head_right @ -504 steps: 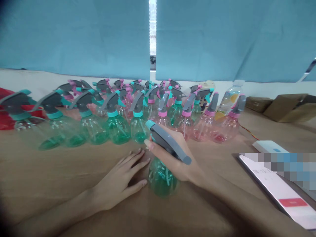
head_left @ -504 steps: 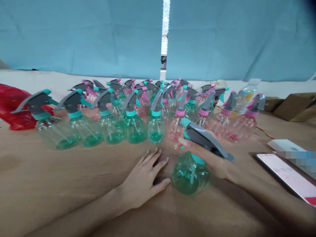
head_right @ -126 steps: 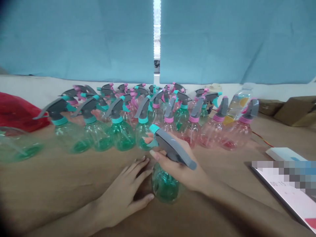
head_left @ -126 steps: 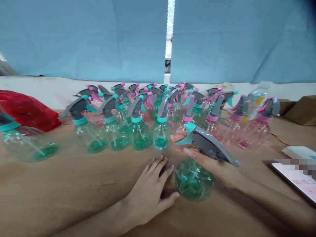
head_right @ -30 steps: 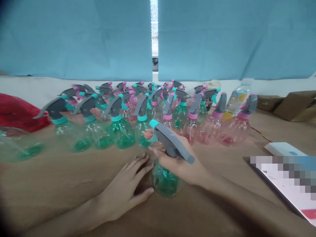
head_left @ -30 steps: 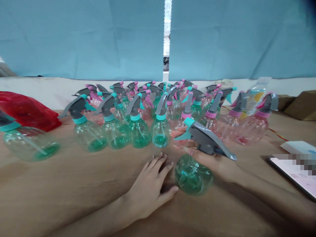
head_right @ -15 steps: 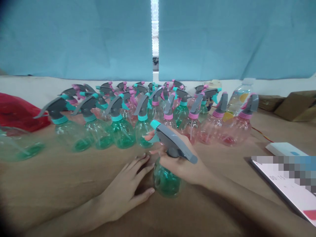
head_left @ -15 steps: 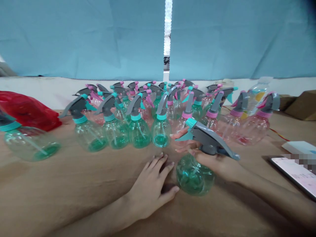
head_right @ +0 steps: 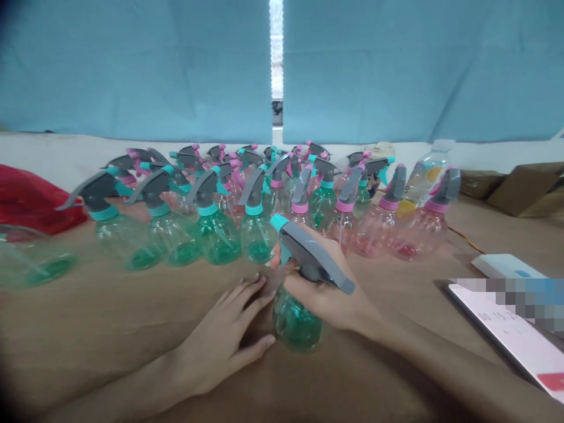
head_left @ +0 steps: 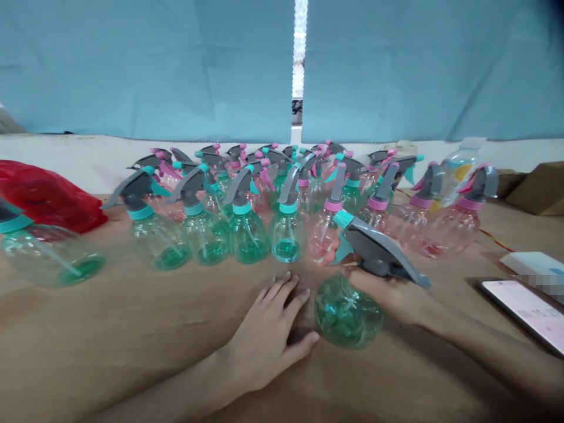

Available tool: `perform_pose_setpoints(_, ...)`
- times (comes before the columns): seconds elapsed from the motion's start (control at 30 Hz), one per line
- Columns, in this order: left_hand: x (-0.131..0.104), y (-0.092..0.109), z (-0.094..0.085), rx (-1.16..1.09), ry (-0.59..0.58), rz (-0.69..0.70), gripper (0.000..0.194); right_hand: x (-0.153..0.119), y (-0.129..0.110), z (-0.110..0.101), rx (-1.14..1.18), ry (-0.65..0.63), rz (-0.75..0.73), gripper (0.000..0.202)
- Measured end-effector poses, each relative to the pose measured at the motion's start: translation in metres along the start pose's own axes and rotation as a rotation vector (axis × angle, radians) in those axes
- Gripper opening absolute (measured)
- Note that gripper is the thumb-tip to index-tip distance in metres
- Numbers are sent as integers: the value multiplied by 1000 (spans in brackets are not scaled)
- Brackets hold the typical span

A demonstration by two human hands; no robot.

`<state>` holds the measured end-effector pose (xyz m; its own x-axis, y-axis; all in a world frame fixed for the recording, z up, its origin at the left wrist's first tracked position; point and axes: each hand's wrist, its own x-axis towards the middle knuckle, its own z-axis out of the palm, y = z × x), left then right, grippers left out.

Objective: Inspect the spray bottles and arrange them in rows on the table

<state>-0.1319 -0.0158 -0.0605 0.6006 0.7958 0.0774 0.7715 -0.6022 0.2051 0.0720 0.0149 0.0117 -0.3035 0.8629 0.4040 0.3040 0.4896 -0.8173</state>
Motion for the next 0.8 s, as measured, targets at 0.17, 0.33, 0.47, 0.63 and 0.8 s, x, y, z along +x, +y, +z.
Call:
perform_pose_setpoints(0.17, 0, -1, -1, -5, 11, 6, 60, 1, -4, -1, 16, 14, 28, 12)
perform_pose_setpoints(0.33, -1, 0, -1, -4, 8, -1, 60, 1, 2, 0, 70, -30, 47, 21)
perform_pose_setpoints(0.47, -2, -1, 1, -7, 19, 2, 60, 0, 9, 3, 120, -53, 59, 26)
perform_pose_setpoints(0.63, -1, -2, 2, -6, 26, 8, 60, 0, 14, 6, 99, -17, 27, 36)
perform_pose_setpoints(0.8, 0, -1, 1, 3, 10, 2, 61, 0, 16, 6, 107, -18, -25, 38)
